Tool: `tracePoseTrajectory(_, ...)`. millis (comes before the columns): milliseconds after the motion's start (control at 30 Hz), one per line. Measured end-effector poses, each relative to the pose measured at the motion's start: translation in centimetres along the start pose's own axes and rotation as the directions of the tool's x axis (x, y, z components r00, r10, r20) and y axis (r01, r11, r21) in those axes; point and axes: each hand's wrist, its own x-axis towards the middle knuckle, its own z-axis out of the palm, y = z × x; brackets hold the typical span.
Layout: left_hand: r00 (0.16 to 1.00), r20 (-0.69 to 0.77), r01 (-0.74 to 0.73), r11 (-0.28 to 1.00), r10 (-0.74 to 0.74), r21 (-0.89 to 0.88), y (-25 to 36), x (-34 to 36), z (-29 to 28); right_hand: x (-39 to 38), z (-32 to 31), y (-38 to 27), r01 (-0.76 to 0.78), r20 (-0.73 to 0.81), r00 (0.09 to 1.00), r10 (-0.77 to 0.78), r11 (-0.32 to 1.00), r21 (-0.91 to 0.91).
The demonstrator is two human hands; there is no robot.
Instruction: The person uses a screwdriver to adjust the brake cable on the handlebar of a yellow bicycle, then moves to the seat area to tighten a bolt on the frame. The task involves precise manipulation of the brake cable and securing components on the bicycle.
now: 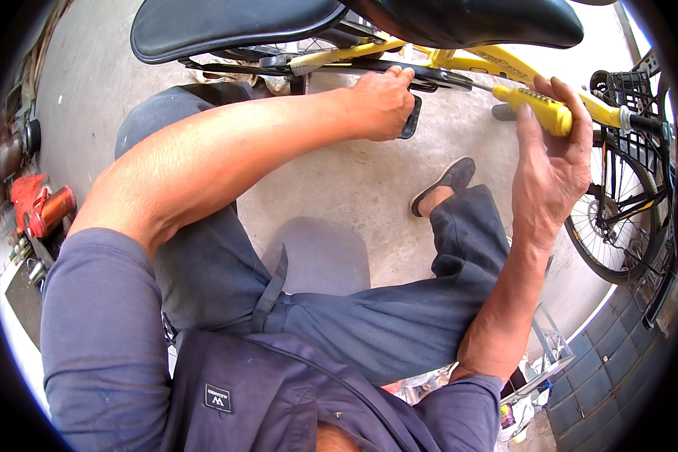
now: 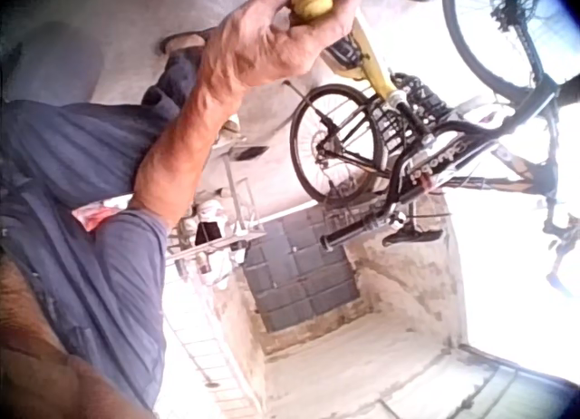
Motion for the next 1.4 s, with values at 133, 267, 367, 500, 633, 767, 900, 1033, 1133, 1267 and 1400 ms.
tracePoseTrajectory(133,1.000,-0.009,0.009,1.000,-0.009,0.013,0.21,0.02,0.09,-0.27,-0.21,0.02,0.019,-0.009,1.000,-0.020,1.000,-0.016)
tracePoseTrajectory(267,1.000,-0.016,0.003,1.000,-0.003,0.028,0.26,-0.10,0.10,-0.41,-0.45,0.27,0.022,-0.016,1.000,-0.023,1.000,-0.021)
tracePoseTrajectory(367,1.000,-0.030,-0.007,1.000,0.008,0.029,0.20,-0.17,0.16,-0.35,-0.53,0.40,0.028,-0.030,0.999,-0.028,0.999,0.020)
tracePoseTrajectory(500,0.999,-0.047,-0.015,1.000,0.016,0.022,0.12,-0.09,0.30,-0.35,-0.55,0.28,0.013,-0.011,1.000,-0.013,1.000,0.013)
tracePoseTrajectory(633,0.999,-0.049,-0.009,1.000,0.009,0.005,0.08,0.03,0.40,-0.47,-0.50,0.16,-0.005,0.018,1.000,0.004,1.000,0.021)
tracePoseTrajectory(767,0.998,-0.054,-0.018,1.000,0.019,0.020,0.13,0.11,0.49,-0.43,-0.43,0.30,0.019,-0.012,1.000,-0.019,0.999,0.028)
tracePoseTrajectory(900,0.999,-0.043,-0.006,1.000,0.006,0.021,0.16,0.14,0.38,-0.31,-0.55,0.41,0.012,-0.044,0.999,-0.012,1.000,0.009)
tracePoseTrajectory(1033,1.000,-0.011,0.003,1.000,-0.003,0.015,0.25,0.14,0.15,-0.16,-0.76,0.42,-0.018,-0.040,0.999,0.018,1.000,-0.010)
tracePoseTrajectory(1133,1.000,-0.015,-0.002,1.000,0.003,0.027,0.20,0.15,0.17,-0.19,-0.80,0.44,-0.011,-0.051,0.999,0.009,0.999,-0.031)
tracePoseTrajectory(1267,0.998,-0.060,-0.014,0.999,0.017,0.046,0.01,0.12,0.61,-0.38,-0.73,0.48,0.021,-0.080,0.997,-0.020,1.000,0.020)
tracePoseTrajectory(1400,0.994,-0.102,-0.035,0.997,0.041,0.064,-0.07,0.07,0.96,-0.28,-0.53,0.52,-0.004,-0.053,0.999,0.003,1.000,-0.025)
